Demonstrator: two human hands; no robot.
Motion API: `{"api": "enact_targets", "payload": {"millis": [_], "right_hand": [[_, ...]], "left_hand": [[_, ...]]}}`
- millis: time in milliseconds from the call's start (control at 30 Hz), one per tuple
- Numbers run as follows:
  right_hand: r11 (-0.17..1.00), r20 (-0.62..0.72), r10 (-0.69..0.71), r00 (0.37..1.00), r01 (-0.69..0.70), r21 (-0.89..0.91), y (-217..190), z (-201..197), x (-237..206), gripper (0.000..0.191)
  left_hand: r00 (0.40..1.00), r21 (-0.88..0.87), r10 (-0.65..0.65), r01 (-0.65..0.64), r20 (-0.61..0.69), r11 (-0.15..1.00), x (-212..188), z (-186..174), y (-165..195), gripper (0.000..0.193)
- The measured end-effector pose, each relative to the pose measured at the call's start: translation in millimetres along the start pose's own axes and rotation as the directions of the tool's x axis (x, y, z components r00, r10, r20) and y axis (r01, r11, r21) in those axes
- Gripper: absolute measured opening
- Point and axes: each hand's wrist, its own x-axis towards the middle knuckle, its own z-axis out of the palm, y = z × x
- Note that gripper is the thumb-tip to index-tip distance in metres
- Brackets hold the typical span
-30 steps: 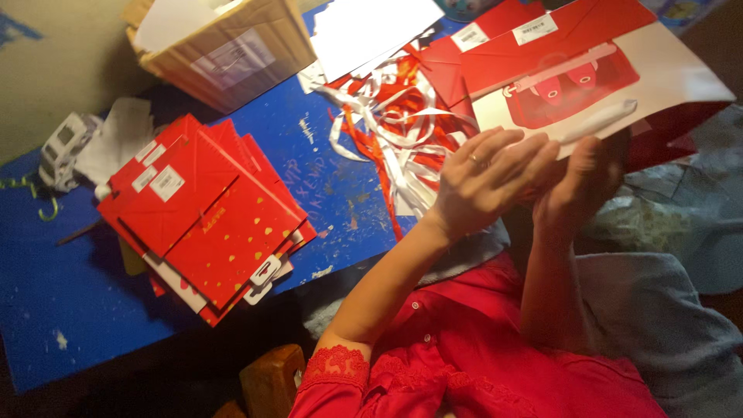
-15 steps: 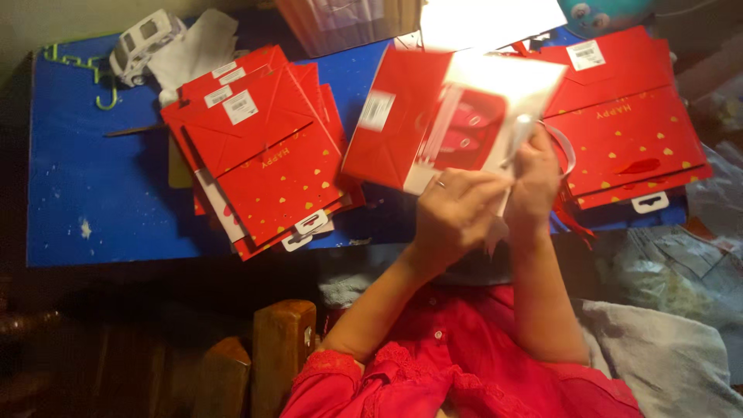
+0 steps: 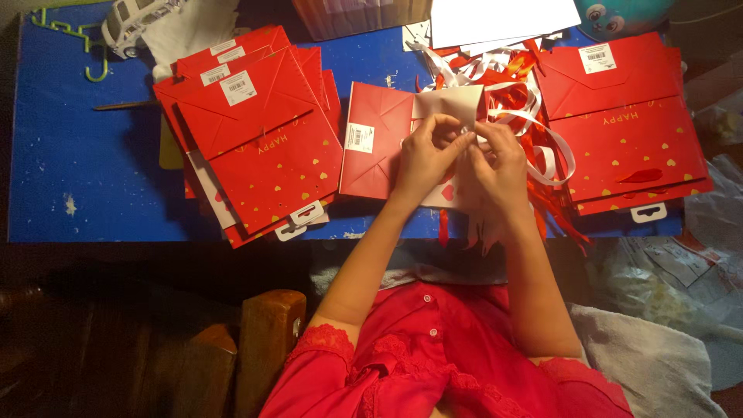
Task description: The person assembles red Valentine's Day gift boxes by inserting white cards, threading white and red ribbons through slots, and tying decorative bows. They handle multiple boxes one at a time, folding flaps and stacking finished units on the table.
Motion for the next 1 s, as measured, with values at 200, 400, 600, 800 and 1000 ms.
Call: {"api": "enact_targets", "payload": {"millis": [200,400,600,800,1000], "right_hand": [[0.989,0.012,-0.107,0.994,0.108,-0.100,18.1,2.6,24.4,0.025],[1.000,-0.019,-0.019,1.000,0.019,0.022,45.1,11.9,36.4,0.028],[0.996,0.026,0.085,0.996,-0.085,-0.014,47.1,13.6,34.4,0.026],[0.868,0.094,0.279,0.956,-0.293,0.400,40.4,6.9,33.7,0.022],[0.660,0.127,0.330,0.935,-0.325,0.677,39.7,4.2,33.4,0.023]], "left_hand": [[0.998,-0.132,0.036,-0.029,0.053,0.991,20.5,-0.4,-22.4,0.020],[0.996,-0.194,0.029,-0.013,0.083,0.981,28.2,1.7,-29.6,0.018],[0.968,-0.219,-0.085,0.138,0.234,0.966,28.1,-6.2,-34.7,0.016],[0.971,-0.431,0.096,0.008,0.219,0.902,33.5,-4.5,-48.6,0.012],[0.956,-0.551,-0.021,0.185,0.292,0.814,32.2,-8.2,-51.8,0.013]]}}
